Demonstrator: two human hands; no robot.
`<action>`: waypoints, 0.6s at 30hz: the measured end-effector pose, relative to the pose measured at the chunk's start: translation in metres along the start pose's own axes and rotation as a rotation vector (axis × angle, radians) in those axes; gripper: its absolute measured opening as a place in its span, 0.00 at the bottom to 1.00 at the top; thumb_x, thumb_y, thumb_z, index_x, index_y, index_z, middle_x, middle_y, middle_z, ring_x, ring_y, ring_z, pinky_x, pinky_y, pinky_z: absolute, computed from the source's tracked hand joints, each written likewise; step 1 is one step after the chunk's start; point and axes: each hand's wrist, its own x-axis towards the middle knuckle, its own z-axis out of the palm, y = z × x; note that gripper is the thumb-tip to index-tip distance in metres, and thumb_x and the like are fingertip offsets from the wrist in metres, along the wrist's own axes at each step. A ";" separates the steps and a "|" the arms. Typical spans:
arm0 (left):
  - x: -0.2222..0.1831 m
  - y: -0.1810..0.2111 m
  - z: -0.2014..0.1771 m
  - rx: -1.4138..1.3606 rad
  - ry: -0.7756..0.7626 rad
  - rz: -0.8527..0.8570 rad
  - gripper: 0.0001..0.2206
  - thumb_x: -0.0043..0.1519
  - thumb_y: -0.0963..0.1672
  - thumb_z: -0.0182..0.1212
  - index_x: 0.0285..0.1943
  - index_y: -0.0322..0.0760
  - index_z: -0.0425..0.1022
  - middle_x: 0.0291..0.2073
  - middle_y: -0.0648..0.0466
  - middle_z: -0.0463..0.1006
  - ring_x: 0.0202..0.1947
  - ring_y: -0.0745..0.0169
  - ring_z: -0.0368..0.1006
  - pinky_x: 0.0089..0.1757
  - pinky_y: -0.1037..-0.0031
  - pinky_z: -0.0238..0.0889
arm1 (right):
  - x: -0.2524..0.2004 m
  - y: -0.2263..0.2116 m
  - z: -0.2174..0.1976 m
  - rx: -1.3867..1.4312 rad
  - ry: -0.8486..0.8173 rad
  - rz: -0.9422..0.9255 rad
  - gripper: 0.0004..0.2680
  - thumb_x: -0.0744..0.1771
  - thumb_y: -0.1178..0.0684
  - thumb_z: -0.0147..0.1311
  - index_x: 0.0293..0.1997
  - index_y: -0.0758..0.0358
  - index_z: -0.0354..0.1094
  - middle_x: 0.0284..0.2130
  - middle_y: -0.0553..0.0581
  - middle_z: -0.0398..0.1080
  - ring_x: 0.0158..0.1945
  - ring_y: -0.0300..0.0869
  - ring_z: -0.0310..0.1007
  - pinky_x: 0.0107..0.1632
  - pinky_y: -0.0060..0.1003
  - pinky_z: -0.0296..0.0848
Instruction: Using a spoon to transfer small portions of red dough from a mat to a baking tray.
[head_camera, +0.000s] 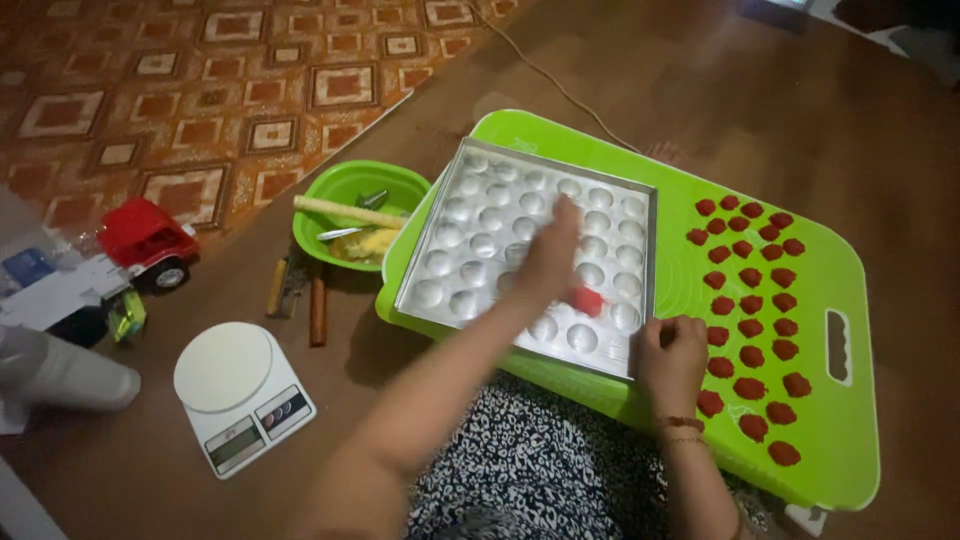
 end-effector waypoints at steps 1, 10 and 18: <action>-0.019 0.002 -0.030 0.001 0.104 0.031 0.39 0.60 0.64 0.28 0.54 0.38 0.76 0.43 0.46 0.83 0.50 0.43 0.80 0.47 0.54 0.74 | 0.001 0.000 -0.001 -0.016 0.013 -0.033 0.07 0.68 0.54 0.55 0.35 0.68 0.68 0.34 0.66 0.65 0.42 0.64 0.70 0.46 0.53 0.69; -0.002 -0.074 -0.101 1.202 0.766 0.696 0.11 0.68 0.45 0.54 0.55 0.42 0.60 0.28 0.59 0.76 0.28 0.61 0.81 0.29 0.64 0.74 | -0.009 -0.028 -0.014 0.059 0.029 -0.042 0.08 0.68 0.55 0.54 0.35 0.70 0.67 0.34 0.67 0.64 0.42 0.64 0.70 0.47 0.52 0.68; -0.035 -0.072 0.088 0.648 0.237 0.995 0.18 0.63 0.47 0.59 0.54 0.33 0.58 0.22 0.50 0.76 0.20 0.45 0.79 0.24 0.57 0.72 | -0.005 -0.022 -0.014 0.049 0.009 -0.042 0.08 0.69 0.55 0.53 0.35 0.71 0.68 0.34 0.69 0.65 0.42 0.64 0.70 0.46 0.51 0.69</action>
